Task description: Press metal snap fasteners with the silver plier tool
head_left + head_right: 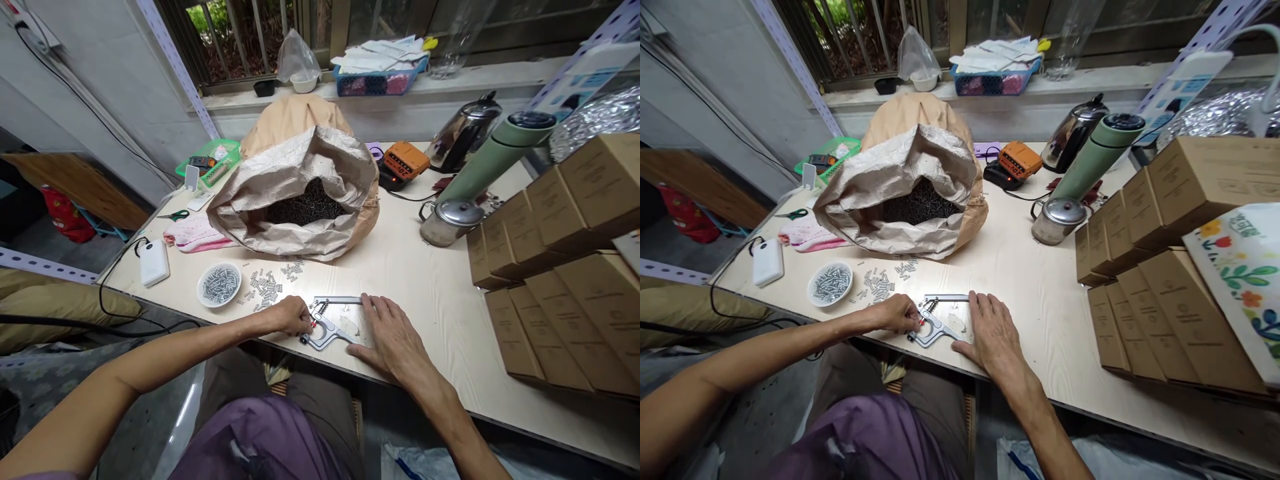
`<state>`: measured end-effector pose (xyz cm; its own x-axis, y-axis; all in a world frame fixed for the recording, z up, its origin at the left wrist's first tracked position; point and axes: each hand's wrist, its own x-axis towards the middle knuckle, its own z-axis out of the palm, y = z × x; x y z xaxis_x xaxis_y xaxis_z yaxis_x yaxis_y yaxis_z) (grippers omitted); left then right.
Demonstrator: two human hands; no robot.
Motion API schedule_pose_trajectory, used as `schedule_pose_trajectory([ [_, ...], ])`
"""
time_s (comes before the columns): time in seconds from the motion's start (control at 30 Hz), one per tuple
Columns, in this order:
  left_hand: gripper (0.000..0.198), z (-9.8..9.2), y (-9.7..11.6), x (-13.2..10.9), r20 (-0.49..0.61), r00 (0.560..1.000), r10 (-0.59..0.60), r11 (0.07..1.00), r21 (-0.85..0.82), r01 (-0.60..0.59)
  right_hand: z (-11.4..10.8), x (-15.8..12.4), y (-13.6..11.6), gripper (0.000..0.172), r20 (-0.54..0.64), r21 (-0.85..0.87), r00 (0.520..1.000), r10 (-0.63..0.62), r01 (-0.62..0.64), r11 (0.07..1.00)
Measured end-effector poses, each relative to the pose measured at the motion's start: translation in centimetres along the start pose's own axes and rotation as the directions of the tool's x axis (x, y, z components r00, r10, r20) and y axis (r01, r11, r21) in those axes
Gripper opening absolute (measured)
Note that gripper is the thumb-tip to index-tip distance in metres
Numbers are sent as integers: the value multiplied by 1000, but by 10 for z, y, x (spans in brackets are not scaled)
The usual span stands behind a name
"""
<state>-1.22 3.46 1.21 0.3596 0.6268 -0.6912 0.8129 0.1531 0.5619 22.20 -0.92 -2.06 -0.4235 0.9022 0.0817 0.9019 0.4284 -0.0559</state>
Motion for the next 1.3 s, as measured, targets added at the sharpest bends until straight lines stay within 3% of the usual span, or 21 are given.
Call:
schedule_pose_trajectory([
  [0.2, 20, 0, 3, -5, -33, 999, 3, 1000, 32, -2, -6, 3, -2, 65, -31, 20, 998, -47, 48, 999],
  [0.3, 20, 4, 0, -14, -129, 989, 67, 986, 157, -47, -10, 1, -7, 56, -9, 32, 1000, -20, 20, 999],
  [0.37, 19, 9, 0, -20, -263, 942, 207, 947, 297, -125, -12, 0, -12, 46, 14, 40, 1000, -9, 8, 999],
  [0.43, 21, 17, 4, -22, -340, 851, 400, 864, 450, -226, -15, -1, -16, 40, 18, 37, 1000, 0, -1, 999],
  [0.5, 39, 25, 12, -18, -307, 768, 562, 750, 580, -317, -16, -1, -19, 37, 11, 23, 1000, 12, -12, 1000],
  [0.57, 59, 32, 21, -9, -221, 731, 646, 650, 662, -374, -15, -1, -20, 38, 11, 9, 999, 35, -35, 999],
  [0.67, 60, 36, 32, 5, -111, 759, 642, 582, 714, -388, -13, -3, -19, 48, 22, 26, 998, 61, -62, 998],
  [0.77, 59, 34, 37, 10, -69, 794, 604, 567, 737, -367, -12, -8, -18, 56, 20, 47, 997, 72, -72, 996],
  [0.87, 58, 33, 42, 8, -56, 805, 591, 561, 745, -360, -14, -12, -19, 49, 25, 9, 997, 72, -73, 997],
  [1.1, 26, 43, 46, 7, -72, 838, 541, 602, 729, -326, -21, -13, -32, 13, 41, -106, 998, 43, -38, 994],
  [1.3, 12, 45, 47, 12, -81, 856, 511, 645, 694, -319, -20, -13, -30, 18, 72, -22, 997, 14, -12, 1000],
])
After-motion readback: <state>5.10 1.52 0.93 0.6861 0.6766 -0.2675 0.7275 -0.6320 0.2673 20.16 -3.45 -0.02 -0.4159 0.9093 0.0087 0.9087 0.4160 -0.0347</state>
